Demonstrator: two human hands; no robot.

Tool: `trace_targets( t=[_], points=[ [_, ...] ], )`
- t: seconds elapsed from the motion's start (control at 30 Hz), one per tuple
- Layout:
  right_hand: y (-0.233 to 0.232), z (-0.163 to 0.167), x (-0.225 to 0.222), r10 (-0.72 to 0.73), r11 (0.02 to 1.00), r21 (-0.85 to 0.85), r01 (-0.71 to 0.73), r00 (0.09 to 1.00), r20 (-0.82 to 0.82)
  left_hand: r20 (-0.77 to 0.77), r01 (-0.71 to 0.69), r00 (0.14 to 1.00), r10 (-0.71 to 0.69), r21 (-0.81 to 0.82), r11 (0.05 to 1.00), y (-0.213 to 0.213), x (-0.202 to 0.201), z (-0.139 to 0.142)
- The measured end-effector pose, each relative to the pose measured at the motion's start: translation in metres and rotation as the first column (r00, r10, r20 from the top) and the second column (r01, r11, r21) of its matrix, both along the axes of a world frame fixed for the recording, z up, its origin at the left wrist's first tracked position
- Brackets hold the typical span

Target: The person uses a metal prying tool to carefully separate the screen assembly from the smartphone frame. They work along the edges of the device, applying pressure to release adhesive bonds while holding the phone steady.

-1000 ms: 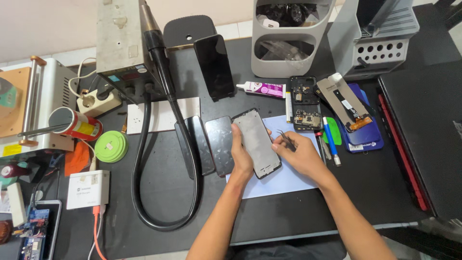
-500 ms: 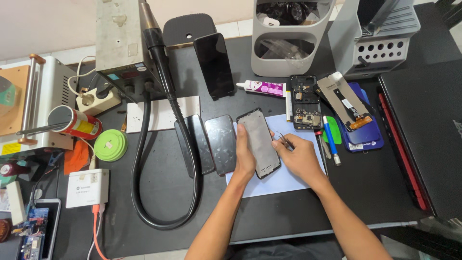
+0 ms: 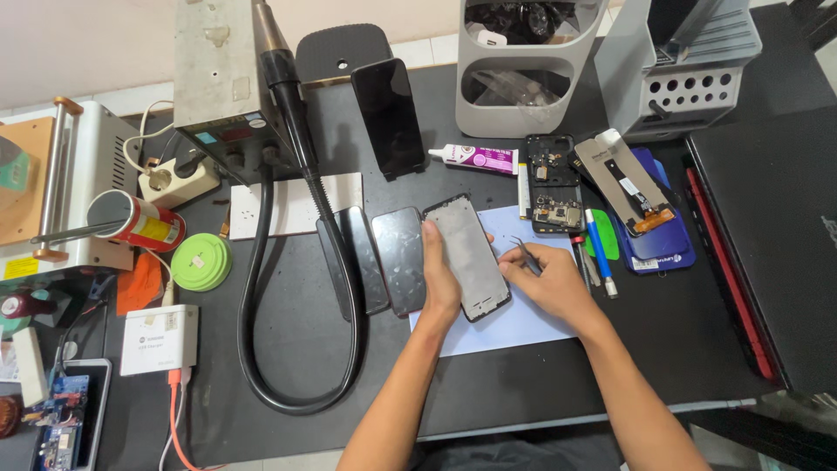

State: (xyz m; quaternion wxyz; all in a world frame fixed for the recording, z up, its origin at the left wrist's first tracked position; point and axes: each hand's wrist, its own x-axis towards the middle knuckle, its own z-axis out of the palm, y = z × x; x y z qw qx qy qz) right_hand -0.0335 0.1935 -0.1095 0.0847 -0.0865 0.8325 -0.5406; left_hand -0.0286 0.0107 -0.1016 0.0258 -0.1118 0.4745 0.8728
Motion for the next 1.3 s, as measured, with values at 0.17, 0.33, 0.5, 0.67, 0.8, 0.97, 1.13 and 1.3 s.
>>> trace_targets(
  t=[0.17, 0.33, 0.5, 0.67, 0.8, 0.97, 1.13, 1.3],
  points=[
    [-0.008, 0.000, 0.004, -0.068, 0.997, 0.032, 0.068, 0.998, -0.007, -0.037, 0.021, 0.999, -0.021, -0.007, 1.000, 0.002, 0.001, -0.005],
    [-0.017, -0.004, 0.006, -0.168, 0.986, 0.021, 0.168, 0.986, 0.014, -0.047, 0.039, 0.998, -0.040, -0.013, 0.999, 0.003, 0.001, -0.011],
    [-0.007, -0.005, 0.000, -0.027, 1.000, -0.004, 0.028, 0.999, 0.046, -0.046, 0.015, 0.999, -0.015, -0.011, 1.000, 0.002, -0.001, -0.020],
    [-0.002, 0.000, -0.002, 0.048, 0.999, -0.028, -0.044, 0.986, 0.162, -0.073, 0.024, 0.997, -0.018, 0.076, 0.997, -0.001, -0.004, -0.015],
    [-0.009, 0.010, 0.010, -0.025, 1.000, 0.019, 0.023, 0.991, 0.134, 0.007, -0.021, 1.000, 0.020, 0.259, 0.966, -0.005, -0.006, -0.005],
    [-0.016, 0.027, 0.043, -0.068, 0.994, 0.080, 0.080, 0.987, -0.143, -0.034, -0.076, 0.996, 0.087, 0.239, 0.968, 0.004, -0.006, -0.005],
    [-0.015, 0.036, 0.065, -0.090, 0.947, 0.278, 0.161, 0.964, -0.251, -0.070, -0.118, 0.989, 0.133, 0.192, 0.974, 0.010, -0.004, -0.014],
    [-0.017, 0.032, 0.066, -0.035, 0.907, 0.359, 0.221, 0.888, -0.459, -0.086, -0.128, 0.986, 0.144, 0.169, 0.977, 0.010, -0.003, -0.013]
  ],
)
